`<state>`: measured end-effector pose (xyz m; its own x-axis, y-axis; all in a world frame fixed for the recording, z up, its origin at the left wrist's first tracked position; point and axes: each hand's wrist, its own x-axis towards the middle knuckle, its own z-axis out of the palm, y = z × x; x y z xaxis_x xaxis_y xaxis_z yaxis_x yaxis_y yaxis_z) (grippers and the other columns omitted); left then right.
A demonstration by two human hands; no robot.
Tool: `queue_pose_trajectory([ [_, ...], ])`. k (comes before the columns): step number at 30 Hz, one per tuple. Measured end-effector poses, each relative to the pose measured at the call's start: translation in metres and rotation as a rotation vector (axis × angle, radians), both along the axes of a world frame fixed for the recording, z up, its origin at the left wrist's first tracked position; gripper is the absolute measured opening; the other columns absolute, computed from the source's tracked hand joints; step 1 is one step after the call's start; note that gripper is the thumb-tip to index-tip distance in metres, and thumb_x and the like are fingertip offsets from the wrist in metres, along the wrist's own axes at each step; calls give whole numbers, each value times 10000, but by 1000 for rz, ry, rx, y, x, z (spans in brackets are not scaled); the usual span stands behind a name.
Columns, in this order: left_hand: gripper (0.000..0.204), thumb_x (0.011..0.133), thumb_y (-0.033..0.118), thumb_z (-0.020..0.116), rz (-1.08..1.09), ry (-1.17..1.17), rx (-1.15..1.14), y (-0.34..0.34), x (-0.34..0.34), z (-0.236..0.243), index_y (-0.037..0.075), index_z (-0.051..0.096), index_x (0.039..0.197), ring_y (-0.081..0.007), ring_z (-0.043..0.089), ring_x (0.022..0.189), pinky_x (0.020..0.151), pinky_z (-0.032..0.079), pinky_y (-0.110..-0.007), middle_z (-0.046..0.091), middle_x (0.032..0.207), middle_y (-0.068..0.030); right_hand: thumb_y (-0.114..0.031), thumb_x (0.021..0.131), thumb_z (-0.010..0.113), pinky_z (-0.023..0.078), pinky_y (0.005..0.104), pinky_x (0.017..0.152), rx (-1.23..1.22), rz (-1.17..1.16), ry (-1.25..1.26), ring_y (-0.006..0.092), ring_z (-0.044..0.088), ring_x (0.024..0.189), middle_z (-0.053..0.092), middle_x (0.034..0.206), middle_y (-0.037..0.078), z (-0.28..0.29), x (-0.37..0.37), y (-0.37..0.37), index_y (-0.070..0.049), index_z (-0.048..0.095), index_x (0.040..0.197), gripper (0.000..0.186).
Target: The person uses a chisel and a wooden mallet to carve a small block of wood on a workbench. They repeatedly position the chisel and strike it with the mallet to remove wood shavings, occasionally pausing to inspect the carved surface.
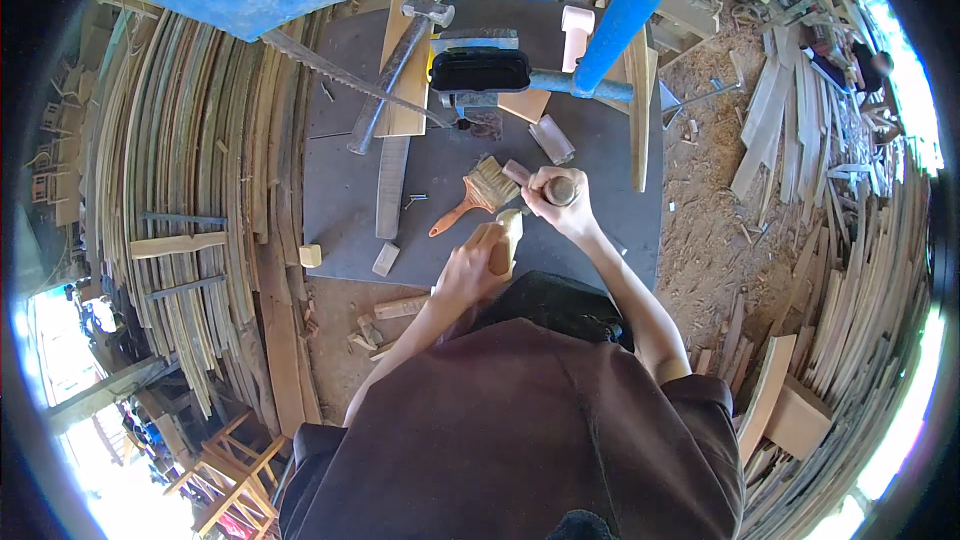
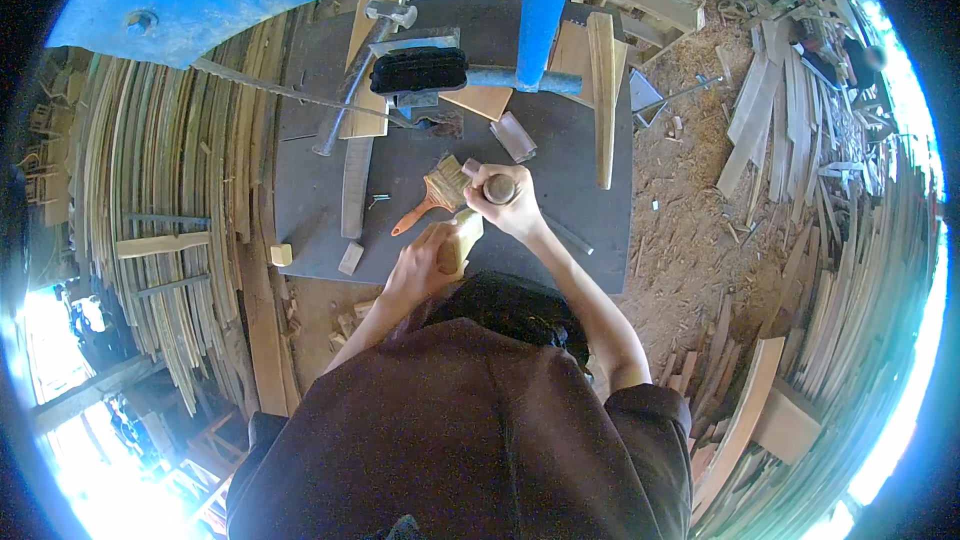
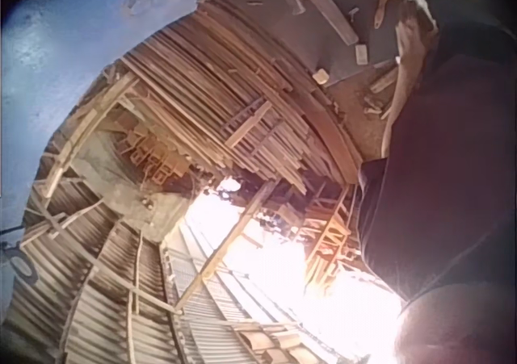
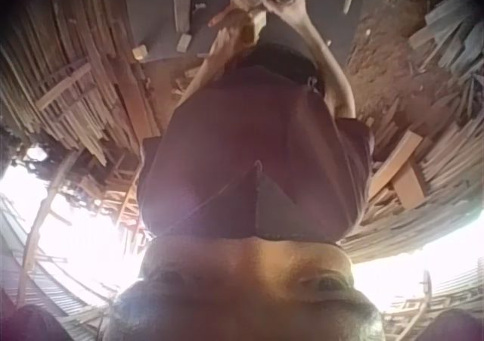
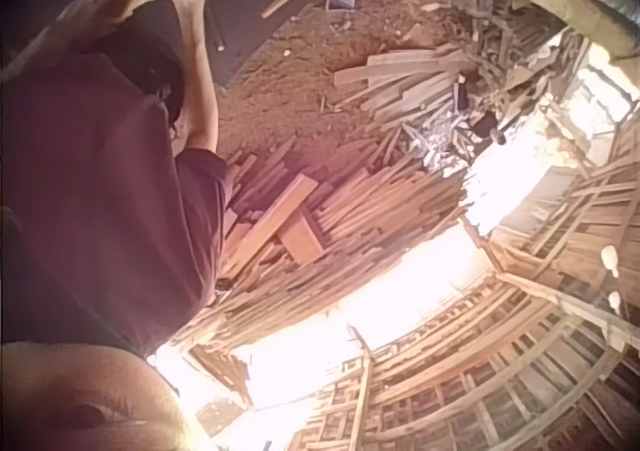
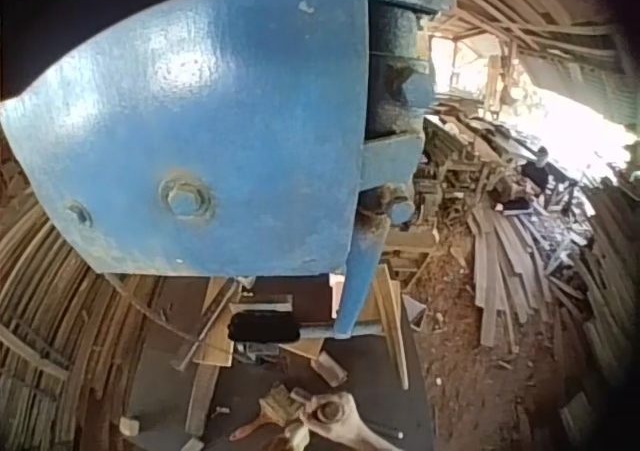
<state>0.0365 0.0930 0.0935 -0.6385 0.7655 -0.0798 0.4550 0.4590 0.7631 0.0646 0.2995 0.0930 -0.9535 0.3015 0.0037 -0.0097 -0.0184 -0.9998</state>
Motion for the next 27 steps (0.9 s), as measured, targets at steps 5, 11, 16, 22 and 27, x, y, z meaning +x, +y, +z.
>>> queue_pose_trajectory([
  [5,488,721,133,713,29,26,19,-1,-1,3,77,492,1152,-431,622,903,751,546,-500,589,1139,-141,36,770,677,437,249,558,-340,-13,113,44,472,561,526,585,-25,16,-1,6,-28,533,631,210],
  [11,535,702,147,738,-46,5,53,-4,-3,0,54,492,1168,-419,620,936,770,549,-482,585,1154,-159,32,769,673,425,225,567,-59,-27,108,36,482,564,538,590,-30,-9,-2,2,-32,549,643,188],
  [16,566,698,163,780,111,-19,51,-9,-2,-3,53,519,1188,-391,635,954,802,540,-437,613,1135,-167,13,782,685,381,236,505,-59,-50,48,56,514,538,556,582,-7,11,11,18,-36,563,656,182],
  [22,562,702,161,822,332,-113,142,-53,-12,-2,36,567,1187,-247,674,931,831,521,-334,682,1019,-153,22,800,662,384,237,494,-15,-88,-7,85,537,547,593,620,31,40,43,34,-6,642,719,88],
  [27,513,769,138,803,737,-359,383,-108,-15,10,2,570,1205,-163,634,964,835,527,-292,661,1080,-102,86,843,588,358,268,454,-251,-86,189,115,469,501,541,607,65,28,63,40,-4,549,725,153],
])
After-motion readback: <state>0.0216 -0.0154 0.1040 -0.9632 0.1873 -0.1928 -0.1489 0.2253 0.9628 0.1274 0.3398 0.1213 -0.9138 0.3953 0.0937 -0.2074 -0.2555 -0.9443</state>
